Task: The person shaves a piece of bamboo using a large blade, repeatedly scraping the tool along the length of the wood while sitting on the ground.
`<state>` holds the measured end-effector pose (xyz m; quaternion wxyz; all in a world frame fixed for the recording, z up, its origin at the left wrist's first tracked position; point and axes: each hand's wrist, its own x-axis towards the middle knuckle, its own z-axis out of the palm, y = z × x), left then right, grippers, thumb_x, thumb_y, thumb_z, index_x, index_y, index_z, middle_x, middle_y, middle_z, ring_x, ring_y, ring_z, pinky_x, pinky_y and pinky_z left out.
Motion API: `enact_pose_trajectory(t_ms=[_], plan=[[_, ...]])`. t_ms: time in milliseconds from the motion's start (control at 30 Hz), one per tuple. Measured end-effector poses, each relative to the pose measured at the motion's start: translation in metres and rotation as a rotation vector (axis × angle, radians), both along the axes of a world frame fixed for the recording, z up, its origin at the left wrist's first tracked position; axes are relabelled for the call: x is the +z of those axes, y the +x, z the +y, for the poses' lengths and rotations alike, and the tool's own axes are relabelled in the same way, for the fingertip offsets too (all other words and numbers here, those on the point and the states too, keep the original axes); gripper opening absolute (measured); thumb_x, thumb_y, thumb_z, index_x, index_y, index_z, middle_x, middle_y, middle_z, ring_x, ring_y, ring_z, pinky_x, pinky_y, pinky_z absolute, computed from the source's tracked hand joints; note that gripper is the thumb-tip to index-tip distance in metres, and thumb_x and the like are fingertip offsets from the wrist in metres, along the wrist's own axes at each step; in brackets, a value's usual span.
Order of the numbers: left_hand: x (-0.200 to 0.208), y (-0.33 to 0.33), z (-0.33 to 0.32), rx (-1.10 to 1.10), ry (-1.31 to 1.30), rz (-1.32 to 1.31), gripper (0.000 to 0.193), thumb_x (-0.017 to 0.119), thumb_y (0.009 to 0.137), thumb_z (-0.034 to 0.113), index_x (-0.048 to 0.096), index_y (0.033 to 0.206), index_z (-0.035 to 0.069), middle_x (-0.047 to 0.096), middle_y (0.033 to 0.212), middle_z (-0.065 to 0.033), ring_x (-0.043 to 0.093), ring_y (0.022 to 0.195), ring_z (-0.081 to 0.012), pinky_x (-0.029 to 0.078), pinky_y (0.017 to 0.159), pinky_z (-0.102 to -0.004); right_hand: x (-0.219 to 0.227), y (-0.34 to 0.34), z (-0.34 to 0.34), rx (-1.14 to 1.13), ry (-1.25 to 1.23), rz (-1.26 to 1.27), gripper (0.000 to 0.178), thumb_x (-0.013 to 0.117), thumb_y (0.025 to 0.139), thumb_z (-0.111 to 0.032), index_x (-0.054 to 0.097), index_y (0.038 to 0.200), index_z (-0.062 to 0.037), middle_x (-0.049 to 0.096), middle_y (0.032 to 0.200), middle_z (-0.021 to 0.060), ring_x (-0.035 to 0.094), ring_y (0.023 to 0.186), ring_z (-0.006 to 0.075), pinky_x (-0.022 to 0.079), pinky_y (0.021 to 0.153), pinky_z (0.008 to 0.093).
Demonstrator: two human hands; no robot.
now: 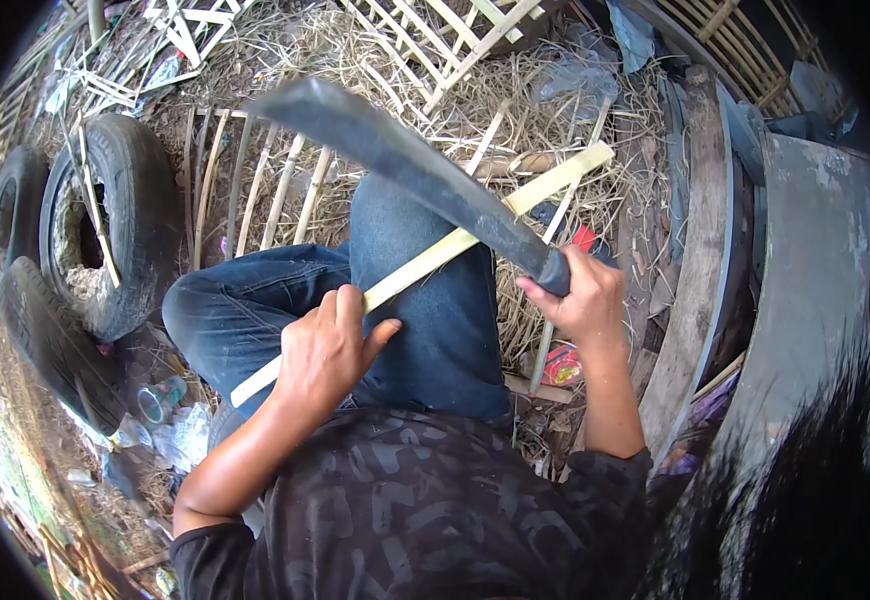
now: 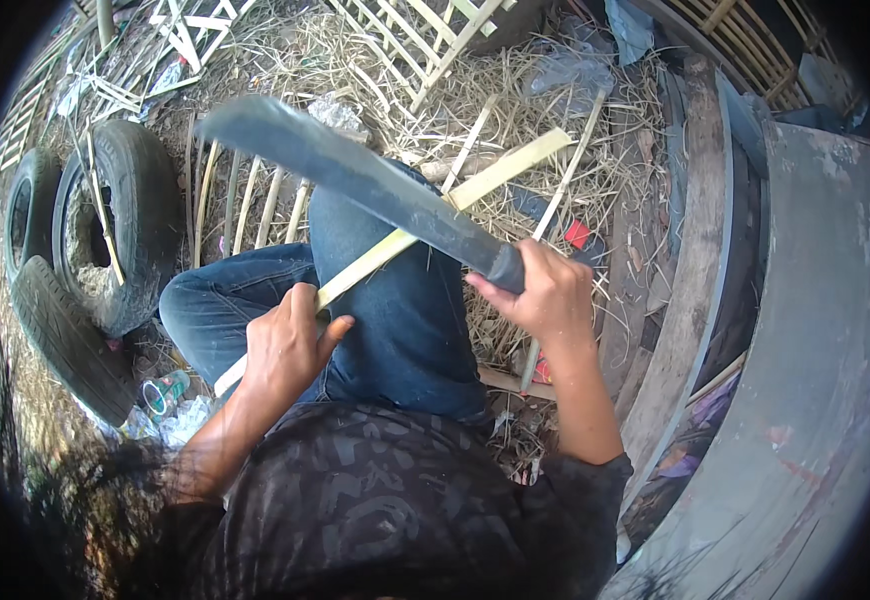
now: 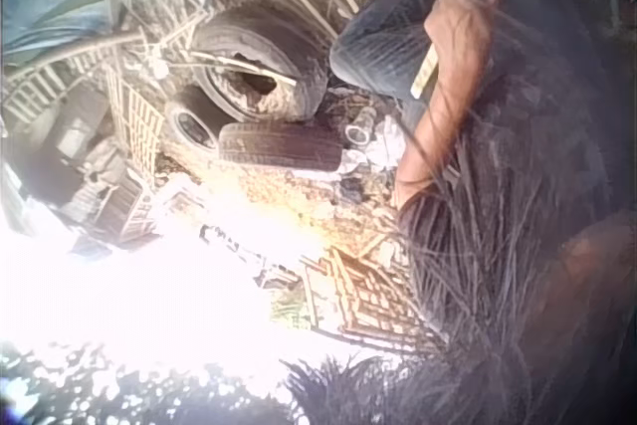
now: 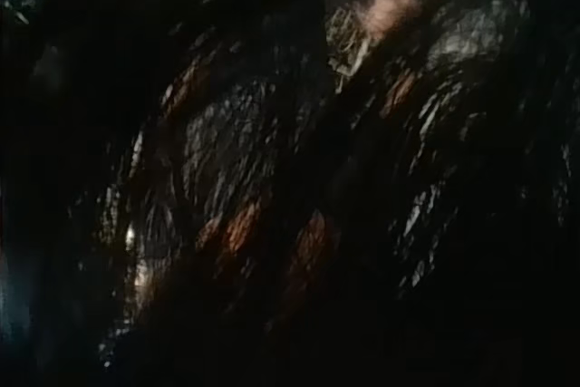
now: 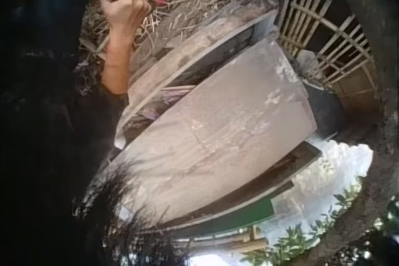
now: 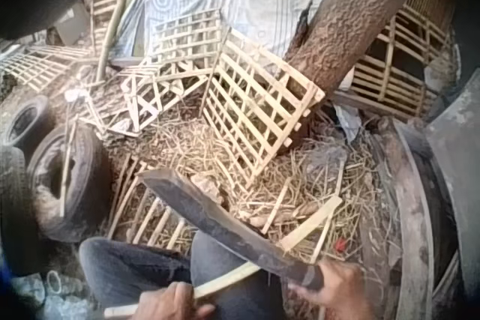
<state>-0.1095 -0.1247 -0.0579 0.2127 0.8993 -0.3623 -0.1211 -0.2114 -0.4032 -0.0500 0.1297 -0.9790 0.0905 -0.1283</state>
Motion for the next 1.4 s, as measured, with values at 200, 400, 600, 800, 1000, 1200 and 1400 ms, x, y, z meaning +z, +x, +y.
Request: enact_pose_trajectory(t_ms=[200, 400, 600, 800, 1000, 1200, 1400], plan=[[-0.004, 0.004, 0.006, -0.042, 0.049, 0.031, 0.039, 0.067, 0.085, 0.033, 0.043, 0.089, 0.003, 0.058, 0.070, -0.0134, 0.061, 0.060, -0.0332, 0.047, 0.048, -0.0421, 0.008, 0.010, 0.023, 0.066, 0.065, 0.075, 0.048, 0.077, 0.071, -0.048, 0.060, 0.079, -0.0037, 0.059, 0.060, 0.0120, 0.062, 0.055, 0.0315, 0.049, 0.050, 0.0398], [-0.007, 0.015, 0.014, -0.048, 0.058, 0.037, 0.039, 0.066, 0.085, 0.032, 0.043, 0.089, 0.002, 0.058, 0.069, -0.0165, 0.060, 0.059, -0.0355, 0.047, 0.048, -0.0432, 0.013, -0.017, -0.077, -0.633, 0.149, -0.082, 0.030, 0.062, 0.090, -0.032, 0.063, 0.085, -0.0021, 0.061, 0.061, 0.0071, 0.057, 0.052, 0.0166, 0.044, 0.050, 0.0333], [-0.010, 0.015, 0.003, -0.130, -0.005, -0.028, 0.041, 0.063, 0.087, 0.041, 0.044, 0.085, 0.004, 0.055, 0.062, -0.0119, 0.058, 0.049, -0.0298, 0.048, 0.042, -0.0386, 0.019, -0.021, 0.006, -0.348, 0.437, -0.050, 0.042, 0.067, 0.083, -0.043, 0.058, 0.078, -0.0025, 0.055, 0.057, 0.0024, 0.053, 0.049, 0.0146, 0.042, 0.049, 0.0322], [-0.008, 0.016, 0.010, -0.120, 0.009, -0.056, 0.041, 0.062, 0.087, 0.042, 0.044, 0.084, 0.004, 0.054, 0.060, -0.0112, 0.058, 0.048, -0.0287, 0.048, 0.042, -0.0378, 0.000, 0.004, -0.001, -0.081, 0.117, 0.065, 0.049, 0.074, 0.075, -0.051, 0.060, 0.083, -0.0042, 0.060, 0.061, 0.0101, 0.062, 0.055, 0.0255, 0.046, 0.052, 0.0383], [-0.008, 0.014, 0.017, -0.065, 0.006, 0.053, 0.041, 0.064, 0.086, 0.038, 0.042, 0.086, 0.004, 0.056, 0.066, -0.0135, 0.060, 0.057, -0.0330, 0.048, 0.048, -0.0414, -0.004, -0.041, -0.130, -0.887, 0.358, -0.194, 0.046, 0.060, 0.091, -0.043, 0.059, 0.075, 0.0000, 0.056, 0.056, 0.0072, 0.054, 0.044, 0.0171, 0.042, 0.041, 0.0329], [-0.002, 0.010, -0.006, -0.119, 0.000, 0.058, 0.042, 0.062, 0.087, 0.040, 0.044, 0.088, 0.002, 0.054, 0.068, -0.0140, 0.060, 0.056, -0.0313, 0.048, 0.048, -0.0400, -0.011, -0.063, -0.043, -0.635, 0.688, -0.264, 0.037, 0.055, 0.095, -0.039, 0.051, 0.081, -0.0047, 0.046, 0.055, -0.0011, 0.045, 0.043, 0.0087, 0.036, 0.039, 0.0238], [0.008, 0.011, -0.028, -0.067, -0.040, 0.026, 0.043, 0.062, 0.087, 0.041, 0.043, 0.085, 0.002, 0.055, 0.067, -0.0149, 0.060, 0.057, -0.0322, 0.048, 0.049, -0.0412, 0.002, -0.016, 0.033, -0.137, 0.703, 0.050, 0.045, 0.072, 0.080, -0.044, 0.058, 0.080, -0.0016, 0.057, 0.058, 0.0052, 0.059, 0.051, 0.0176, 0.046, 0.050, 0.0333]])
